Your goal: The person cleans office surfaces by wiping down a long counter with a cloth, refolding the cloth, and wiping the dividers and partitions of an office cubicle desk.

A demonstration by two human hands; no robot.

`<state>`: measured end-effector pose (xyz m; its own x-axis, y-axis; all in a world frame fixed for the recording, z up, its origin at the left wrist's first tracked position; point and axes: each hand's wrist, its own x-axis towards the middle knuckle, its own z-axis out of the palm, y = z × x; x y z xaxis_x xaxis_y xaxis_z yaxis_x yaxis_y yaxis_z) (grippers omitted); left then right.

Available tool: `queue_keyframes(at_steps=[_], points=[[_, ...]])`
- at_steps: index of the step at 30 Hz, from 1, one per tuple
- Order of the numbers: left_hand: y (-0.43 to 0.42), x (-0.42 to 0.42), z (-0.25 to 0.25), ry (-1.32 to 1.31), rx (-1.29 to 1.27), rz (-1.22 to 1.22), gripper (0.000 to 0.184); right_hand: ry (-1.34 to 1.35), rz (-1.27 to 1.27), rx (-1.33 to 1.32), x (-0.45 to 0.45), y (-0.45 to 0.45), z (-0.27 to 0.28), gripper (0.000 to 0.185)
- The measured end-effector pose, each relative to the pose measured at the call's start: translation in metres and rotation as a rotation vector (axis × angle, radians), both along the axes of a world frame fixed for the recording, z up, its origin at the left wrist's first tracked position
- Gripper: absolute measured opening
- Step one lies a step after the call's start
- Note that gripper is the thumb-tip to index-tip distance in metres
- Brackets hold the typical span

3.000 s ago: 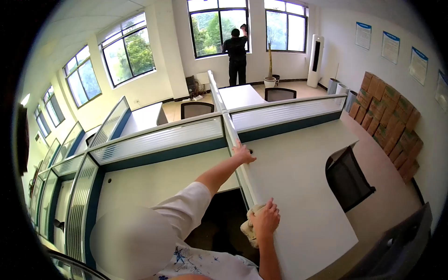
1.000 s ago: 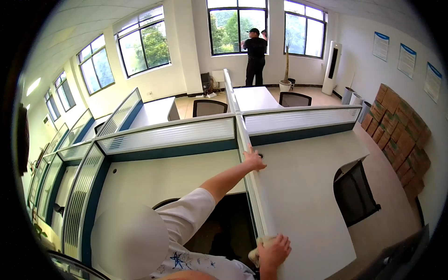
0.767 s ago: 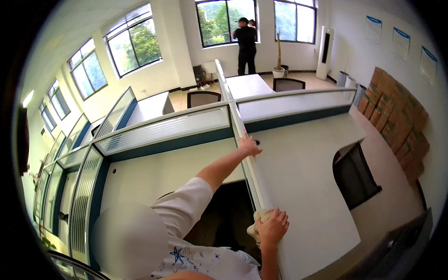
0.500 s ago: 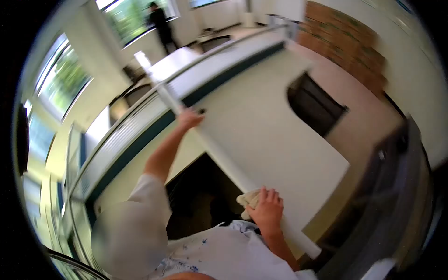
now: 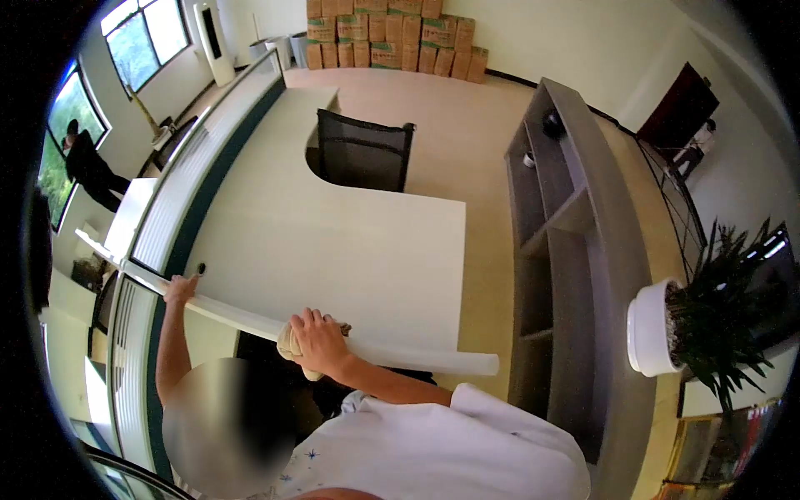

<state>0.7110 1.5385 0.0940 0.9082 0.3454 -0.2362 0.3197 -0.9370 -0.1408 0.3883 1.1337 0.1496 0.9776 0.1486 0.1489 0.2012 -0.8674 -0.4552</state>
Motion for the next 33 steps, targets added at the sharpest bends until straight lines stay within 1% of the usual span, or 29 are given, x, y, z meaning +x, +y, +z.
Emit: queue_keyframes(at_steps=[1, 5, 6, 8, 9, 10, 12, 14, 15, 16, 18, 20, 22, 24, 25, 26, 28, 29, 30, 32, 33], points=[[-0.006, -0.003, -0.003, 0.021, 0.006, -0.015, 0.085, 0.009, 0.017, -0.033, -0.006, -0.013, 0.0, 0.067], [-0.021, -0.012, 0.02, 0.035, 0.006, 0.0, 0.084, 0.002, -0.058, -0.068, -0.045, -0.056, 0.002, 0.072], [-0.029, -0.023, 0.029, -0.004, -0.005, 0.021, 0.083, 0.02, -0.059, -0.083, -0.049, -0.058, 0.002, 0.074], [-0.034, -0.021, 0.034, 0.036, 0.027, 0.02, 0.078, 0.034, -0.066, -0.107, -0.043, -0.054, 0.003, 0.078], [-0.04, -0.024, 0.043, 0.073, 0.025, 0.015, 0.076, 0.047, -0.05, -0.13, -0.036, -0.048, 0.008, 0.084], [-0.038, -0.019, 0.037, 0.074, 0.042, 0.009, 0.079, 0.014, -0.036, -0.126, -0.024, -0.038, 0.006, 0.086], [-0.045, -0.019, 0.048, 0.128, 0.037, 0.051, 0.082, -0.035, -0.016, -0.104, 0.0, -0.005, -0.008, 0.09], [-0.013, 0.004, 0.01, 0.125, 0.039, -0.003, 0.087, -0.076, 0.028, -0.109, 0.03, 0.032, -0.018, 0.094], [-0.003, 0.002, 0.0, 0.114, 0.038, -0.017, 0.087, -0.135, 0.033, -0.131, 0.041, 0.049, -0.022, 0.094], [-0.004, 0.001, 0.0, 0.102, 0.037, -0.033, 0.086, -0.187, 0.049, -0.149, 0.048, 0.061, -0.023, 0.094], [0.001, -0.001, 0.0, 0.1, 0.027, -0.062, 0.086, 0.032, 0.074, -0.147, 0.052, 0.071, -0.015, 0.085], [0.014, 0.004, -0.01, 0.121, 0.028, -0.112, 0.085, 0.14, 0.099, -0.085, 0.042, 0.054, -0.007, 0.086], [-0.005, -0.01, 0.004, 0.05, 0.06, -0.078, 0.076, 0.185, 0.081, -0.069, 0.026, 0.028, 0.004, 0.086], [-0.026, -0.027, 0.015, -0.021, 0.104, -0.029, 0.068, 0.061, 0.042, -0.08, -0.005, -0.004, 0.001, 0.083], [-0.032, -0.033, 0.03, 0.042, 0.087, -0.07, 0.072, 0.009, 0.017, -0.096, -0.018, -0.019, -0.003, 0.081], [-0.032, -0.034, 0.033, 0.101, 0.066, -0.115, 0.076, -0.048, -0.01, -0.111, -0.03, -0.03, -0.006, 0.079], [-0.028, -0.03, 0.022, 0.056, -0.011, -0.056, 0.078, 0.063, -0.021, -0.124, -0.036, -0.04, 0.0, 0.074], [-0.035, -0.033, 0.021, -0.013, 0.05, -0.046, 0.076, 0.117, -0.032, -0.129, -0.033, -0.037, 0.003, 0.072], [-0.035, -0.035, 0.012, -0.072, 0.114, -0.045, 0.074, 0.096, 0.004, -0.124, -0.024, -0.027, 0.004, 0.069], [-0.025, -0.029, -0.002, -0.091, 0.092, -0.022, 0.074, 0.057, 0.039, -0.107, 0.003, -0.001, -0.001, 0.063], [-0.019, -0.021, -0.009, -0.115, 0.081, -0.013, 0.074, 0.025, 0.024, -0.109, 0.016, 0.018, -0.004, 0.056]])
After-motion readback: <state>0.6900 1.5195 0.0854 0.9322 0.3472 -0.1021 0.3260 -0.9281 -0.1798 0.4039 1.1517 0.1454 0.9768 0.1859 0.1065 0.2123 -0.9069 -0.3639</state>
